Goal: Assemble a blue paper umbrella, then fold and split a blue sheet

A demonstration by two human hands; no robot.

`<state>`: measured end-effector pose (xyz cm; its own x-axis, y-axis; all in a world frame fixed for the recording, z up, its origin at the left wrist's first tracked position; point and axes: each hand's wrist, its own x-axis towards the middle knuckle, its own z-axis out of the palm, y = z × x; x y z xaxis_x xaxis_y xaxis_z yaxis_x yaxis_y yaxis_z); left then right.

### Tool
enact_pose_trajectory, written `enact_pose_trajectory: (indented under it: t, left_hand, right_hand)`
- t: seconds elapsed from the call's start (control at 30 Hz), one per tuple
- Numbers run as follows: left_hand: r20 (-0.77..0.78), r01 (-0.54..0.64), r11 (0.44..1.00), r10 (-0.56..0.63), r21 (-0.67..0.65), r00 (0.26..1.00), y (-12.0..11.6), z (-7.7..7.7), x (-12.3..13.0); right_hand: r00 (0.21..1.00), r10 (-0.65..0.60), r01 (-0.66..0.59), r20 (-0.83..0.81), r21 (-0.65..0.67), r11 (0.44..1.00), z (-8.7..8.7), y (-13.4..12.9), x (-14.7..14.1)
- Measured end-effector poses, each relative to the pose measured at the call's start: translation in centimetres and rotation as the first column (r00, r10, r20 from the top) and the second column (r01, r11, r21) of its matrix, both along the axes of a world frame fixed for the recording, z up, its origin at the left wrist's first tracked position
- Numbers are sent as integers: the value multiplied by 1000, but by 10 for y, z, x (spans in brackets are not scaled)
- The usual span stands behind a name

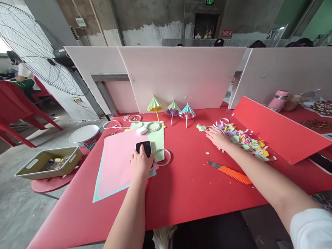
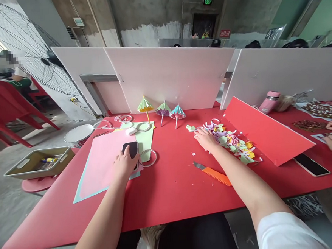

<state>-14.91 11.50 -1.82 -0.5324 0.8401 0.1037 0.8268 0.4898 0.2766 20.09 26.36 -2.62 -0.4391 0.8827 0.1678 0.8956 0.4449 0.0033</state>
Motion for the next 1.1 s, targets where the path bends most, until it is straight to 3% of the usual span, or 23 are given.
enact_pose_trajectory:
  t: [0.3, 0.47, 0.6, 0.67, 0.73, 0.83, 0.97, 1.1]
  left_hand:
    - [-20, -23, 996, 21, -83, 1000, 17, 10, 4]
    - [-25, -74, 995, 72, -73, 997, 25, 15, 6]
    - [-21, -94, 993, 93, -70, 995, 24, 17, 9]
    - [-23, -107, 992, 105, -67, 994, 23, 16, 10]
    - [-32, -117, 991, 115, -64, 993, 23, 14, 11]
    - [-45, -133, 989, 130, -67, 991, 25, 12, 13]
    - [-32, -128, 988, 126, -91, 992, 26, 11, 14]
    - [-8, -122, 987, 121, -108, 993, 28, 15, 14]
  right_hand:
    - [971, 27, -14, -238, 55, 998, 24, -56, -13]
    - [923, 29, 5, -383, 87, 996, 36, -83, -43]
    - [892, 186, -181, -412, 52, 982, 26, -112, -95]
    - [870, 317, -359, -378, -43, 932, 17, -126, -123]
    - [873, 373, -434, -315, -153, 888, 8, -137, -143]
    - [889, 376, -437, -261, -240, 867, 0, -143, -155]
    - [910, 323, -377, -260, -196, 905, -4, -139, -149]
    - [910, 319, -376, -264, -205, 904, -4, -136, -144]
